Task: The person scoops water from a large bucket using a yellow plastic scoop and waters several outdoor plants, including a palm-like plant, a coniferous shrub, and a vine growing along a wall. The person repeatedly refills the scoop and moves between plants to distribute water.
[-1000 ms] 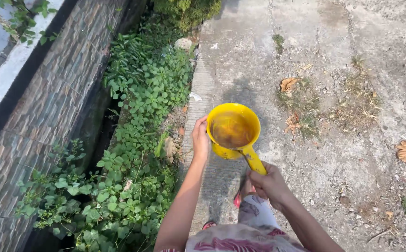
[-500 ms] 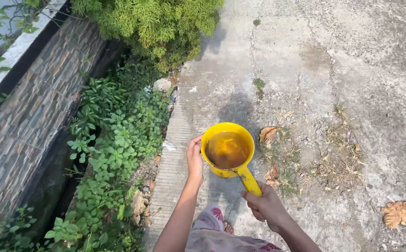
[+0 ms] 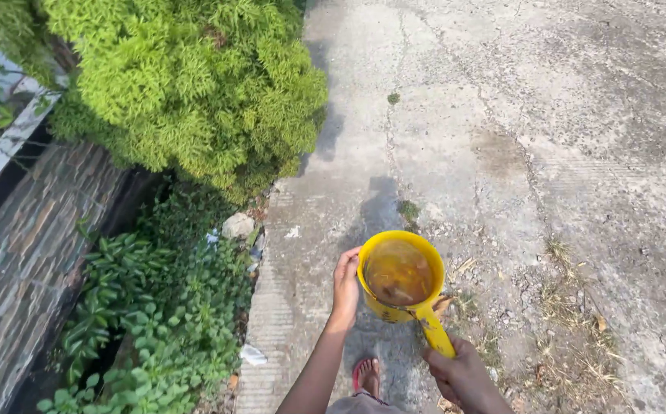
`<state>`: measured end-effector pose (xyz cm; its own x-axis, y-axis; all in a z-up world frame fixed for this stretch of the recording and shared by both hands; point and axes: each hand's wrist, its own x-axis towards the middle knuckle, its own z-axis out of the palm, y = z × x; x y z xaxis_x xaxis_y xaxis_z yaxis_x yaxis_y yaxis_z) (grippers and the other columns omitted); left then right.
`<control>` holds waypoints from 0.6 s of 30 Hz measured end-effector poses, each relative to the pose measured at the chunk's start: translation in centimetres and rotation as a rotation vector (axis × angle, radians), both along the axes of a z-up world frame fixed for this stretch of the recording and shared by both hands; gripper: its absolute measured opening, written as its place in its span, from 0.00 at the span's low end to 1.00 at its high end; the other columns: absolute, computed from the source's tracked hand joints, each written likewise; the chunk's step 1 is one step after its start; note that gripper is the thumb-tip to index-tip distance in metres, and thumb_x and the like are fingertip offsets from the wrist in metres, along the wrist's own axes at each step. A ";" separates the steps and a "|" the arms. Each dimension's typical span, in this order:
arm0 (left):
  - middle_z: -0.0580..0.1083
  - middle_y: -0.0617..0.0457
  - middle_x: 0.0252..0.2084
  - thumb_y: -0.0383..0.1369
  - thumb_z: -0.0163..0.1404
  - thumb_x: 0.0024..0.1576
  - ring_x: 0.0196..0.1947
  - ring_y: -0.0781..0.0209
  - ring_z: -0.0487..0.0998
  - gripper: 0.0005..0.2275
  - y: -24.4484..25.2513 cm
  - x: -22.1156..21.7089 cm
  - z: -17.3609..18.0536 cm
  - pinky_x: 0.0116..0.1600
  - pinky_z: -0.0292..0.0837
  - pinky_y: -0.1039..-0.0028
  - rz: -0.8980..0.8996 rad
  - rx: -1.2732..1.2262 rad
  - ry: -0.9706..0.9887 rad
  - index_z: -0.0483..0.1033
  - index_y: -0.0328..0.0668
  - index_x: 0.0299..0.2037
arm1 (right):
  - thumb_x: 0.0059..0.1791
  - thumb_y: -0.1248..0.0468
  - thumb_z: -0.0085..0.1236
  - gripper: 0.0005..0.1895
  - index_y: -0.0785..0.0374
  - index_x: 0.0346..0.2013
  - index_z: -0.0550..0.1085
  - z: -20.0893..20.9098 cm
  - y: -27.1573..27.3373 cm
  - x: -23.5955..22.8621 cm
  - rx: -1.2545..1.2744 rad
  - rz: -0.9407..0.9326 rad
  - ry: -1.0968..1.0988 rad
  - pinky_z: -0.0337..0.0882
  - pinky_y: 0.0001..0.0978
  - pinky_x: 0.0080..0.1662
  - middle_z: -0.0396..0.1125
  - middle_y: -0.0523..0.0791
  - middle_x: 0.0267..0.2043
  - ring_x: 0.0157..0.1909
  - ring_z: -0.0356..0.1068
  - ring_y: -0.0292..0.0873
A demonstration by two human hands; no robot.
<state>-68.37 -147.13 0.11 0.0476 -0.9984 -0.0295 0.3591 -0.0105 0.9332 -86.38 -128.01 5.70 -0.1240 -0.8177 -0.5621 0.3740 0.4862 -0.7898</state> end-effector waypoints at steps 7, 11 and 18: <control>0.78 0.52 0.52 0.37 0.45 0.63 0.52 0.65 0.75 0.13 -16.2 -5.7 0.7 0.60 0.66 0.76 -0.046 0.032 0.003 0.77 0.42 0.52 | 0.49 0.73 0.60 0.08 0.62 0.36 0.68 3.2 -15.1 -3.4 0.002 -0.054 0.042 0.40 0.27 0.11 0.47 0.42 0.15 0.11 0.39 0.33; 0.78 0.52 0.52 0.36 0.45 0.63 0.53 0.64 0.75 0.13 -25.2 -8.7 0.9 0.60 0.65 0.76 -0.046 0.009 -0.009 0.77 0.42 0.51 | 0.49 0.74 0.59 0.09 0.66 0.34 0.66 4.7 -24.3 -6.5 0.029 -0.055 0.024 0.41 0.28 0.11 0.52 0.46 0.14 0.09 0.41 0.33; 0.78 0.53 0.49 0.35 0.46 0.61 0.50 0.65 0.75 0.13 -42.4 -14.1 1.1 0.58 0.65 0.75 0.011 -0.006 -0.023 0.78 0.41 0.49 | 0.51 0.73 0.57 0.11 0.63 0.32 0.63 5.7 -42.3 -13.2 0.020 0.022 -0.004 0.40 0.27 0.13 0.47 0.41 0.14 0.10 0.39 0.32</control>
<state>-82.43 -189.57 1.24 0.0592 -0.9980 -0.0226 0.3381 -0.0013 0.9411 -99.57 -170.26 11.42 -0.1042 -0.8090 -0.5785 0.3662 0.5096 -0.7786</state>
